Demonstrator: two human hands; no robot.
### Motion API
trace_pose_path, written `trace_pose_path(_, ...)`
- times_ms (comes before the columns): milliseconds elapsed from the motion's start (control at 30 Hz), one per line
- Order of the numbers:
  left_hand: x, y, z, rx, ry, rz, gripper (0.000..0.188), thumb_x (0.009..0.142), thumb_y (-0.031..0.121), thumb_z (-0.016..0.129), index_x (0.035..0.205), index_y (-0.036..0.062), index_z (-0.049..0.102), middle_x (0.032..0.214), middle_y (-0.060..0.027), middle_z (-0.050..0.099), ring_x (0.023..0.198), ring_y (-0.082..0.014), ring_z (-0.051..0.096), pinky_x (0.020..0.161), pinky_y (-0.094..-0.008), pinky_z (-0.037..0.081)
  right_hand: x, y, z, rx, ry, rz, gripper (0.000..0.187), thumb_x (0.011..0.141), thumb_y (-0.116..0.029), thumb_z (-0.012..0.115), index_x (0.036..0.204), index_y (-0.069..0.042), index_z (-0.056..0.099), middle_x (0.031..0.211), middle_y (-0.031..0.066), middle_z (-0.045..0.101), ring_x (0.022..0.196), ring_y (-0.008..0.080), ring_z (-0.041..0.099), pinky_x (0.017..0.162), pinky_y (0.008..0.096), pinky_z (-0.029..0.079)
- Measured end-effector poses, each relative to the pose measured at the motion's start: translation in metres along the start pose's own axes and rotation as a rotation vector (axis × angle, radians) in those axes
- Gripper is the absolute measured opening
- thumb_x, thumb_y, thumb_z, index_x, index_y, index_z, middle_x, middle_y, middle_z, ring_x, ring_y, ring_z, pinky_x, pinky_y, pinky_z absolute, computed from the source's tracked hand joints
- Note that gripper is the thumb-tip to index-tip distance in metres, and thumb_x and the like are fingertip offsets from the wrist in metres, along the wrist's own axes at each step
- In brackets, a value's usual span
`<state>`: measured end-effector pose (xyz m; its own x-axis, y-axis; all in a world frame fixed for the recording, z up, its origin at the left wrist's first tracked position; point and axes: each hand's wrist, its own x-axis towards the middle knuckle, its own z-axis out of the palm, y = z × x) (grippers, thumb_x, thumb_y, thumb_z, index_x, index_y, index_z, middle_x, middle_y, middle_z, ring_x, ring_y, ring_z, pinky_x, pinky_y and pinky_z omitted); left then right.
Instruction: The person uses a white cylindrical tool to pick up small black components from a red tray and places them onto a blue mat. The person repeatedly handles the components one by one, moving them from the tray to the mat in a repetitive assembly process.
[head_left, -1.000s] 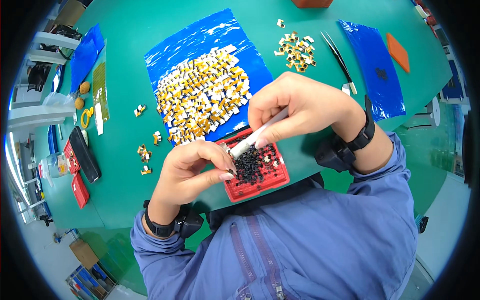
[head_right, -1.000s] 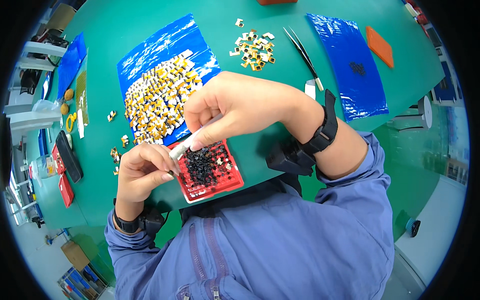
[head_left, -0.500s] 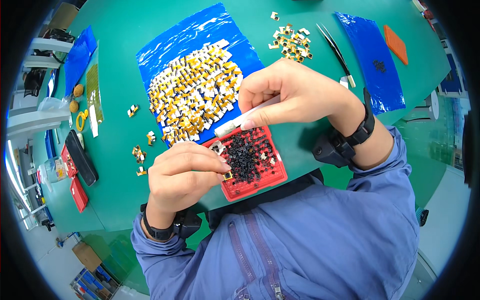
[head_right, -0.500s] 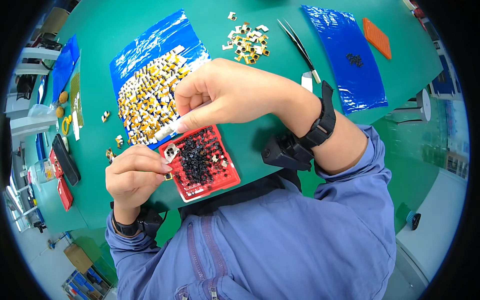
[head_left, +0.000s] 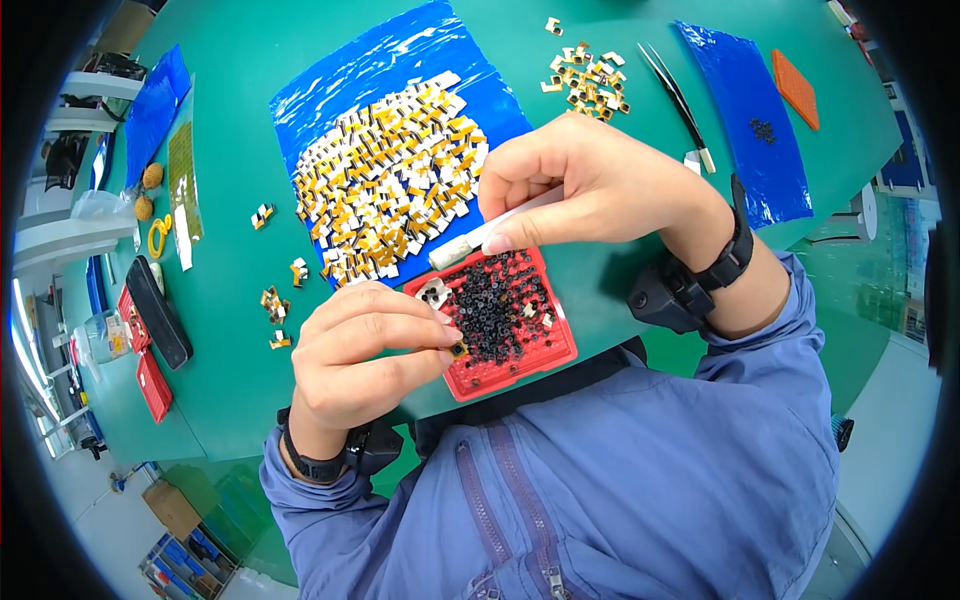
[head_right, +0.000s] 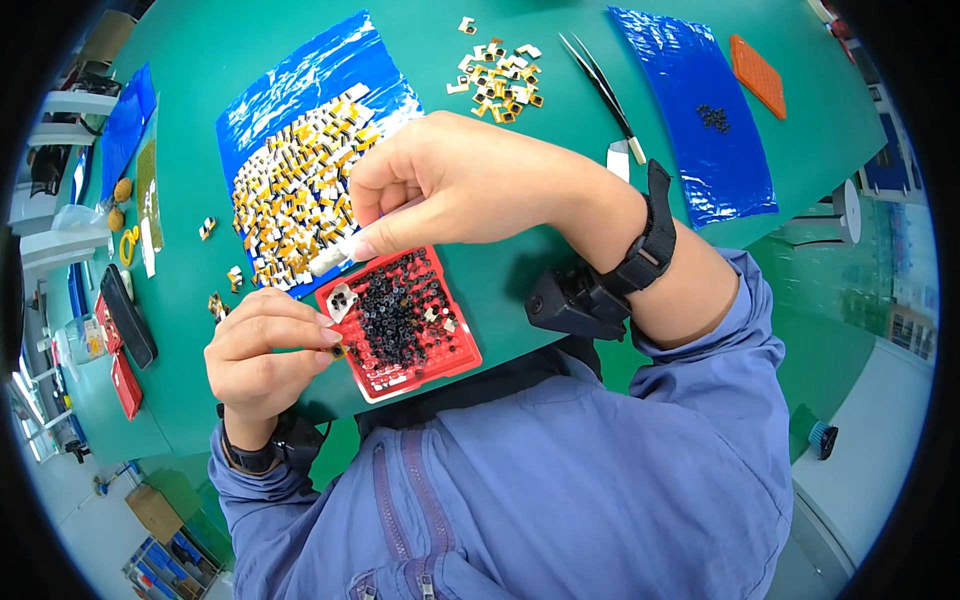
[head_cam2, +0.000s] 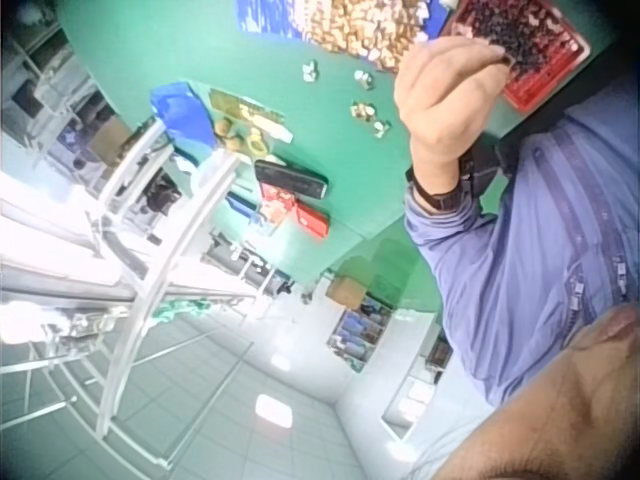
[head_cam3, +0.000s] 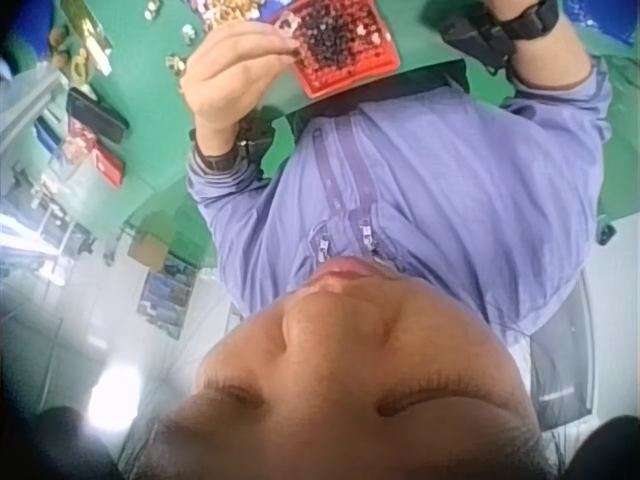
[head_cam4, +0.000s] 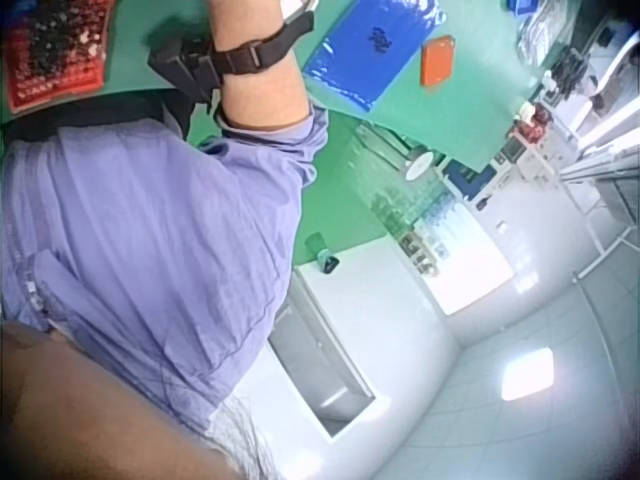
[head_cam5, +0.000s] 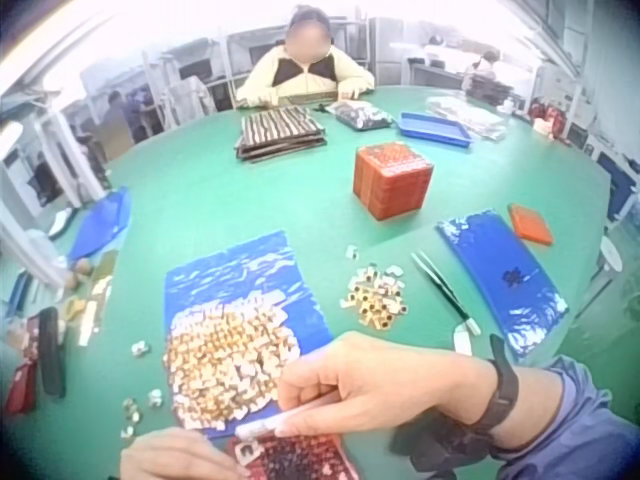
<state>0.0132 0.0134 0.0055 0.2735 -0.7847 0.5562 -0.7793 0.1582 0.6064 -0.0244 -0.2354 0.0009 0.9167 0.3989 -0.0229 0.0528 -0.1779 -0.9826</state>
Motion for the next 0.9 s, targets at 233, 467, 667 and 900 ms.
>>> trace_pose_path(233,0.001,0.0,-0.001,-0.016,-0.006,0.008,0.012,0.058,0.007,0.069,0.07,0.0047,0.067,0.08,-0.006,0.067,0.072,-0.0201,0.064,0.058,-0.0291,0.048,0.0,0.001,0.0,-0.017,0.005,-0.004,0.025,0.08,-0.024,0.071,0.075,-0.002,0.061,0.058,0.0006,0.055,0.054,0.0061,0.046,0.048,0.0231,0.035)
trace_pose_path(467,0.002,-0.005,-0.002,0.105,0.047,-0.183,0.016,0.061,-0.003,0.071,0.075,0.0033,0.067,0.076,-0.0067,0.065,0.072,-0.0212,0.064,0.063,-0.0299,0.049,0.002,-0.001,0.001,0.125,0.114,-0.034,0.02,0.08,-0.02,0.071,0.079,-0.002,0.062,0.062,-0.0026,0.055,0.057,0.0024,0.046,0.05,0.02,0.035)
trace_pose_path(667,-0.003,-0.011,0.005,-0.176,0.119,-0.43,0.016,0.07,-0.01,0.067,0.084,-0.0001,0.066,0.08,-0.0094,0.067,0.075,-0.0183,0.064,0.067,-0.0277,0.05,-0.001,-0.011,0.01,-0.111,0.05,-0.179,0.027,0.07,-0.021,0.079,0.085,-0.004,0.064,0.065,-0.0001,0.057,0.058,0.0075,0.051,0.053,0.0237,0.04)
trace_pose_path(900,-0.005,-0.007,0.009,-0.452,0.14,-0.587,0.017,0.078,-0.009,0.063,0.094,-0.0035,0.063,0.091,-0.0094,0.067,0.081,-0.0138,0.064,0.073,-0.0266,0.051,0.007,0.001,0.022,-0.305,0.061,-0.361,0.016,0.073,-0.014,0.073,0.084,-0.007,0.065,0.069,0.0051,0.058,0.061,0.0198,0.058,0.053,0.0301,0.043)
